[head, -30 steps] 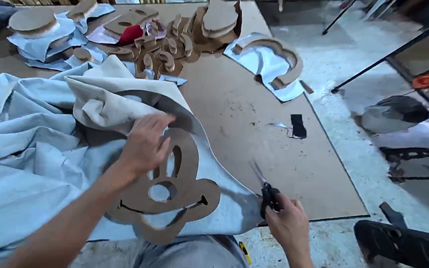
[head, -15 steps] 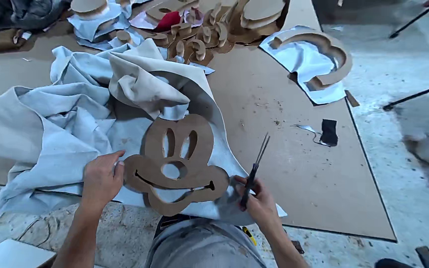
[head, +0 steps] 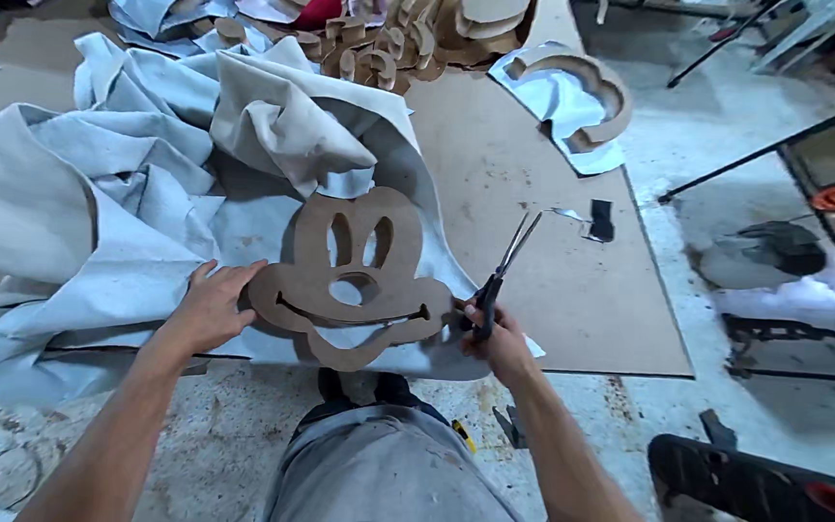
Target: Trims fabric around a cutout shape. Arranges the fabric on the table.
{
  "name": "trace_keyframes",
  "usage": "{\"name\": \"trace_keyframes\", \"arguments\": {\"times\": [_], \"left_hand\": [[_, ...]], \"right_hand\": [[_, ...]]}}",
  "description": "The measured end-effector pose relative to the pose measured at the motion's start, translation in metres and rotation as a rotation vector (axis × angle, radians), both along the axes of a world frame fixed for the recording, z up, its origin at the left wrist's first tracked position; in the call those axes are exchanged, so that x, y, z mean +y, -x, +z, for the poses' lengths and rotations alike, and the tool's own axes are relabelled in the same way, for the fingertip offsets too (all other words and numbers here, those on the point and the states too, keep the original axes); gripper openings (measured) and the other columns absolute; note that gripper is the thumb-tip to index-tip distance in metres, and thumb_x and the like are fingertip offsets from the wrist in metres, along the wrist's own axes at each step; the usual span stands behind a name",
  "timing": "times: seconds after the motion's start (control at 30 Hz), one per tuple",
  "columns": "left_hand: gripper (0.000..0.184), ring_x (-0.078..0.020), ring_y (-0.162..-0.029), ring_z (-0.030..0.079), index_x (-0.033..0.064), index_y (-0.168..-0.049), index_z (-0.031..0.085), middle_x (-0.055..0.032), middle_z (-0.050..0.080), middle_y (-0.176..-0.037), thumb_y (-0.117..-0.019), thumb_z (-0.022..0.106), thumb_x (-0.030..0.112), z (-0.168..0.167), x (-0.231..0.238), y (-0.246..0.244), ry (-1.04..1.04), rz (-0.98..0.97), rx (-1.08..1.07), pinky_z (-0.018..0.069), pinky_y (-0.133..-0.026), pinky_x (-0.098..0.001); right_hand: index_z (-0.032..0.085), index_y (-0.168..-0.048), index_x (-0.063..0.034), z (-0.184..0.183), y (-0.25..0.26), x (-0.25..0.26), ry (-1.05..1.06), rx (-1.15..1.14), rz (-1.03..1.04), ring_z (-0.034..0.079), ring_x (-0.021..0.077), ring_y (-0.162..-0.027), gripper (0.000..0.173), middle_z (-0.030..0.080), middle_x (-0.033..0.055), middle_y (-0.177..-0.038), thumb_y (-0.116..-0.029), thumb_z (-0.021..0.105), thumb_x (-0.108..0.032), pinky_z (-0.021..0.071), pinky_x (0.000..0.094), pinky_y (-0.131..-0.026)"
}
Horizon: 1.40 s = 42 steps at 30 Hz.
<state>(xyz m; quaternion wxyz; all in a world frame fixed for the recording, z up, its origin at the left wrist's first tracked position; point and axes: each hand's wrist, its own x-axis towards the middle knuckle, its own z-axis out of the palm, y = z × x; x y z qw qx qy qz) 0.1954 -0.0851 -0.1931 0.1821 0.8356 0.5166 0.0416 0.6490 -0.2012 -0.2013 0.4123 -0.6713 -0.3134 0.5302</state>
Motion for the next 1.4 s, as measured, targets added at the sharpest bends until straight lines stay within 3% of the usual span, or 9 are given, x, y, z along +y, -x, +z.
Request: {"name": "trace_keyframes", "arguments": {"times": [0.3,0.47,0.57,0.67,0.83,0.97,1.1,1.23,1.4], "left_hand": [[0.087,-0.0257,-0.126,0.062,0.0173,-0.153,0.050,-0.0058,0.068,-0.133,-0.0745,0.086,0.025,-0.013,0.004,0.009,-0.047,-0.019,-0.084,0.0158,-0.122,-0.0653],[0.093,-0.0298,-0.128,0.060,0.0186,-0.157,0.044,-0.0078,0.066,-0.137,-0.0749,0.085,0.034,-0.015,-0.001,0.011,-0.102,-0.056,0.024,0.0190,-0.121,-0.0680],[0.086,-0.0374,-0.137,0.052,0.0084,-0.155,0.043,-0.0149,0.055,-0.149,-0.0826,0.060,0.052,-0.002,-0.020,0.005,-0.253,-0.041,-0.038,0.0234,-0.116,-0.0712],[0.056,-0.0436,-0.119,0.063,-0.0012,-0.129,0.065,-0.0253,0.068,-0.125,-0.0961,0.053,0.042,0.018,-0.072,-0.042,-0.457,-0.012,-0.307,0.0420,-0.105,-0.0643],[0.028,-0.0137,-0.103,0.070,0.0056,-0.114,0.074,-0.0062,0.075,-0.109,-0.0991,0.059,0.024,-0.016,-0.182,-0.173,0.625,-0.312,-0.874,0.0576,-0.093,-0.0367],[0.049,-0.0253,-0.113,0.067,0.0009,-0.144,0.042,-0.0151,0.064,-0.134,-0.0964,0.044,0.008,-0.100,-0.209,-0.262,1.595,0.472,-1.231,0.0562,-0.090,-0.0420],[0.039,-0.0342,-0.120,0.064,-0.0001,-0.130,0.051,-0.0210,0.063,-0.134,-0.0936,0.037,0.005,-0.113,-0.194,-0.300,1.490,1.007,-1.838,0.0544,-0.095,-0.0508],[0.028,-0.0311,-0.091,0.071,0.0003,-0.102,0.059,-0.0189,0.071,-0.099,-0.0966,0.037,0.016,-0.100,-0.210,-0.298,1.293,1.118,-2.093,0.0586,-0.084,-0.0477],[0.023,-0.0228,-0.082,0.073,0.0010,-0.115,0.055,-0.0149,0.072,-0.092,-0.1102,0.038,0.015,-0.066,-0.224,-0.316,1.065,1.233,-1.982,0.0615,-0.081,-0.0367]], "right_hand": [[0.059,-0.126,-0.0080,-0.006,0.006,-0.009,-0.076,0.096,-0.052,0.066,0.0179,-0.058,0.025,0.070,0.0118,-0.080,-0.1067,0.051,-0.023,0.0589,0.0319,-0.055],[0.062,-0.129,-0.0079,0.014,-0.014,-0.021,-0.076,-0.032,-0.052,0.066,0.0160,-0.062,0.028,0.073,0.0081,-0.109,-0.1081,0.048,-0.020,0.0591,0.0323,-0.057],[0.066,-0.116,-0.0041,0.042,-0.036,-0.070,-0.007,-0.170,-0.056,0.052,0.0096,-0.048,0.027,0.068,0.0035,-0.083,-0.1020,0.055,-0.025,0.0461,0.0265,-0.044],[0.065,-0.102,-0.0103,0.050,-0.035,-0.146,0.179,-0.094,0.110,0.056,0.0072,-0.054,0.039,0.065,-0.0033,-0.076,-0.0881,0.068,-0.046,0.0480,0.0259,-0.047],[0.065,-0.099,-0.0125,0.017,-0.027,-0.238,0.247,0.156,0.301,0.051,0.0037,-0.054,0.063,0.063,-0.0053,-0.074,-0.0882,0.059,-0.075,0.0427,0.0230,-0.049],[0.065,-0.098,-0.0120,-0.006,-0.030,-0.260,0.221,0.194,0.291,0.050,0.0045,-0.053,0.066,0.063,-0.0039,-0.073,-0.0880,0.057,-0.077,0.0413,0.0227,-0.048],[0.066,-0.094,-0.0117,-0.019,-0.035,-0.255,0.186,0.212,0.358,0.050,0.0030,-0.055,0.061,0.062,-0.0055,-0.072,-0.0907,0.058,-0.072,0.0415,0.0229,-0.051],[0.067,-0.094,-0.0070,-0.027,-0.042,-0.250,0.116,0.228,0.507,0.056,0.0059,-0.061,0.066,0.064,-0.0021,-0.074,-0.0945,0.053,-0.071,0.0476,0.0263,-0.057],[0.067,-0.091,-0.0095,-0.025,-0.038,-0.244,0.127,0.260,0.574,0.060,0.0060,-0.060,0.070,0.067,-0.0026,-0.071,-0.0904,0.051,-0.078,0.0487,0.0253,-0.055]]}}
